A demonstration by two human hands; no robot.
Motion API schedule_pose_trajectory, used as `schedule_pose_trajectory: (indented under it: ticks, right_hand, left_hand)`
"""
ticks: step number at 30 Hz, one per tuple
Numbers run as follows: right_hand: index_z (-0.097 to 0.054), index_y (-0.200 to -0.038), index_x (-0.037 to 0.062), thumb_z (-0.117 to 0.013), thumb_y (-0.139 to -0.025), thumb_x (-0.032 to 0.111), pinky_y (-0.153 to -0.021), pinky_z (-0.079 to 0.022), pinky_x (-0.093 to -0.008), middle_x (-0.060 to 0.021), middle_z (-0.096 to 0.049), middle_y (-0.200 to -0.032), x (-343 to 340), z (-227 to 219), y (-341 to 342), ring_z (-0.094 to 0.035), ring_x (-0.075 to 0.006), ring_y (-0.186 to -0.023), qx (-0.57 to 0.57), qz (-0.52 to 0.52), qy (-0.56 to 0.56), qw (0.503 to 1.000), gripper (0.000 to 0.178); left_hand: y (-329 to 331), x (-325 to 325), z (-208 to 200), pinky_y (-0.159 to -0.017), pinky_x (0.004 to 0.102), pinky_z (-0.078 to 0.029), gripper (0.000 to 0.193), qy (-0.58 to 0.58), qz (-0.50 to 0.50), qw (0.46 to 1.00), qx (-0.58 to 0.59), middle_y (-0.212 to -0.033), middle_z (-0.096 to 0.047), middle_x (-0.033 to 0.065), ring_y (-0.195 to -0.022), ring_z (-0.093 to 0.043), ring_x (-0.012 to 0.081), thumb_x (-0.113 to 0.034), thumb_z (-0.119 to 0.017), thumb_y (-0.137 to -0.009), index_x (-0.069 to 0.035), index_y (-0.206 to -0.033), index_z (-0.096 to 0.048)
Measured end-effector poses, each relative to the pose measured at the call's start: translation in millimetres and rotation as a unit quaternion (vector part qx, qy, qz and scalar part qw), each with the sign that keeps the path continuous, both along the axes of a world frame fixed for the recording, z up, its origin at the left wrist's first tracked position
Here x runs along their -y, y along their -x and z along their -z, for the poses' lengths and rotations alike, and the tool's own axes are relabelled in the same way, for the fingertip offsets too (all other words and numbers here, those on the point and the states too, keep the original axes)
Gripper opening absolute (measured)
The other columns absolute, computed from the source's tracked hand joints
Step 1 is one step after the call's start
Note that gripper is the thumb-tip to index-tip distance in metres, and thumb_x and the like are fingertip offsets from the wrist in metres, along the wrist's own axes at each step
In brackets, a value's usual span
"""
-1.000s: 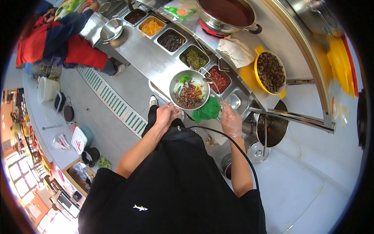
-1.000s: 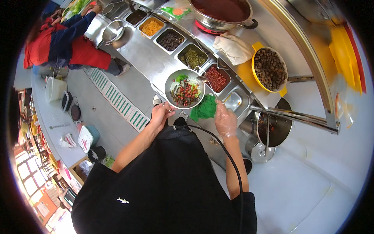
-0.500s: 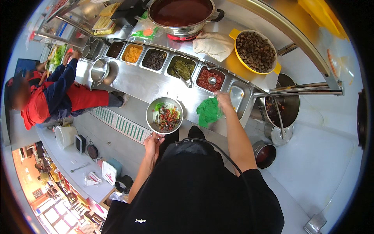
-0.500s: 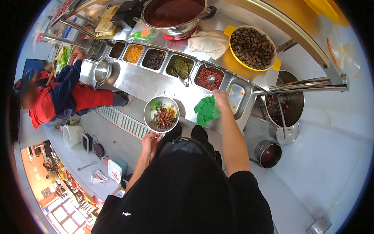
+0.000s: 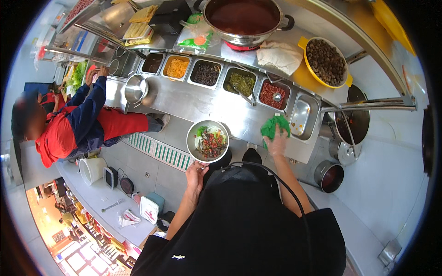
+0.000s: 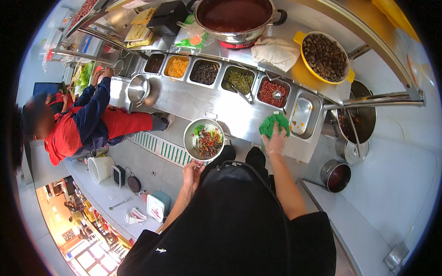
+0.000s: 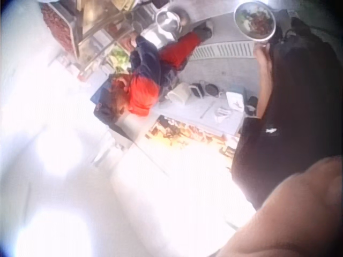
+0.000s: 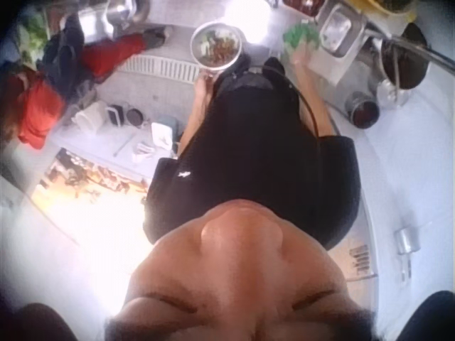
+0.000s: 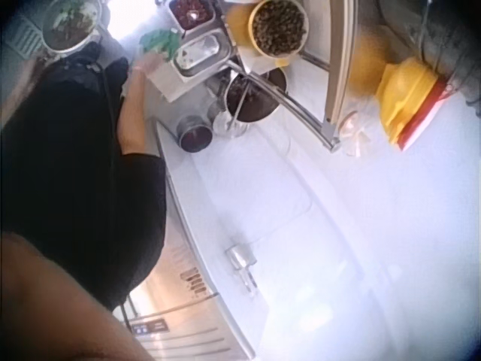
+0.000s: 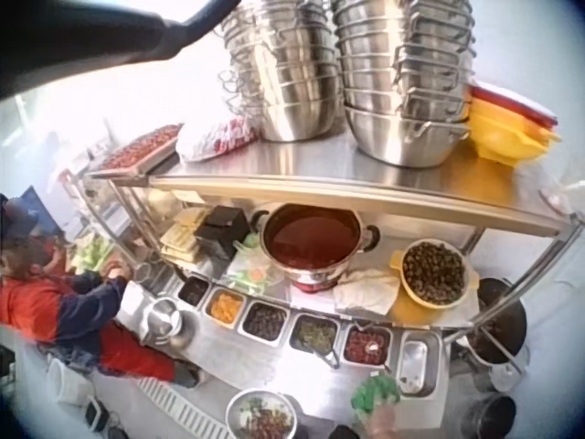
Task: The person assembles a noodle bowl by adding various toppings from stainless steel containers, ladling broth, and placing fried egg pieces into a metal bowl. The person then carries the completed bowl to the service counter.
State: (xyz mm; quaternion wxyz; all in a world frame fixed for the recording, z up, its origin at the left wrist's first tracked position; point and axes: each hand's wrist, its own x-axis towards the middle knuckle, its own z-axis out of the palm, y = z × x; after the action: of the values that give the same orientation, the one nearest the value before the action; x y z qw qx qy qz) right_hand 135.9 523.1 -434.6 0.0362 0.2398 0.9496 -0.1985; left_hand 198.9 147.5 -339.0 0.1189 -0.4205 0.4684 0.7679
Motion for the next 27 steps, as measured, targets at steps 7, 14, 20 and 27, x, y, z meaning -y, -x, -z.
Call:
schedule_pose_trajectory:
  ticks: [7,14,20,27]
  right_hand:
    - [-0.050,-0.148,0.0167,-0.084,-0.079,0.016,-0.099,-0.052,-0.0492,-0.0202,-0.046,-0.137,97,17,52,-0.057,-0.0419,-0.118,-0.033,0.031,0.083,0.996,0.077]
    - [-0.047,-0.151,0.0219,-0.074,-0.089,0.022,-0.102,-0.051,-0.0490,-0.0141,-0.045,-0.143,185,-20,119,-0.058,-0.0385,-0.122,0.044,-0.094,0.186,0.977,0.068]
    - [-0.064,-0.131,0.0058,-0.064,-0.098,0.017,-0.100,-0.050,-0.0413,-0.0204,-0.067,-0.124,108,6,54,-0.064,-0.0364,-0.117,-0.127,-0.054,0.327,0.935,0.034]
    - [-0.072,-0.106,0.0042,-0.064,-0.096,0.016,-0.084,-0.056,-0.0403,-0.0161,-0.073,-0.096,-88,-81,-130,-0.071,-0.0304,-0.089,-0.219,0.232,0.062,0.946,0.017]
  left_hand:
    - [9,68,-2,-0.084,0.0386,-0.058,0.017,0.026,0.044,0.999,0.001,-0.096,-0.068,0.0082,-0.091,-0.068,0.0216,-0.007,-0.059,-0.092,0.002,-0.107,-0.062]
    - [15,112,-2,-0.083,0.0370,-0.059,0.013,0.049,0.110,0.993,-0.004,-0.090,-0.069,0.0061,-0.086,-0.068,0.0180,-0.012,-0.060,-0.097,-0.001,-0.102,-0.066]
    - [37,85,12,-0.081,0.0359,-0.060,0.013,0.010,0.192,0.981,-0.015,-0.090,-0.070,0.0044,-0.087,-0.069,0.0168,-0.008,-0.056,-0.098,-0.003,-0.097,-0.067]
    - [43,-11,34,-0.082,0.0351,-0.061,0.013,-0.052,0.266,0.963,-0.005,-0.094,-0.069,0.0029,-0.090,-0.069,0.0162,-0.003,-0.056,-0.093,-0.004,-0.102,-0.065]
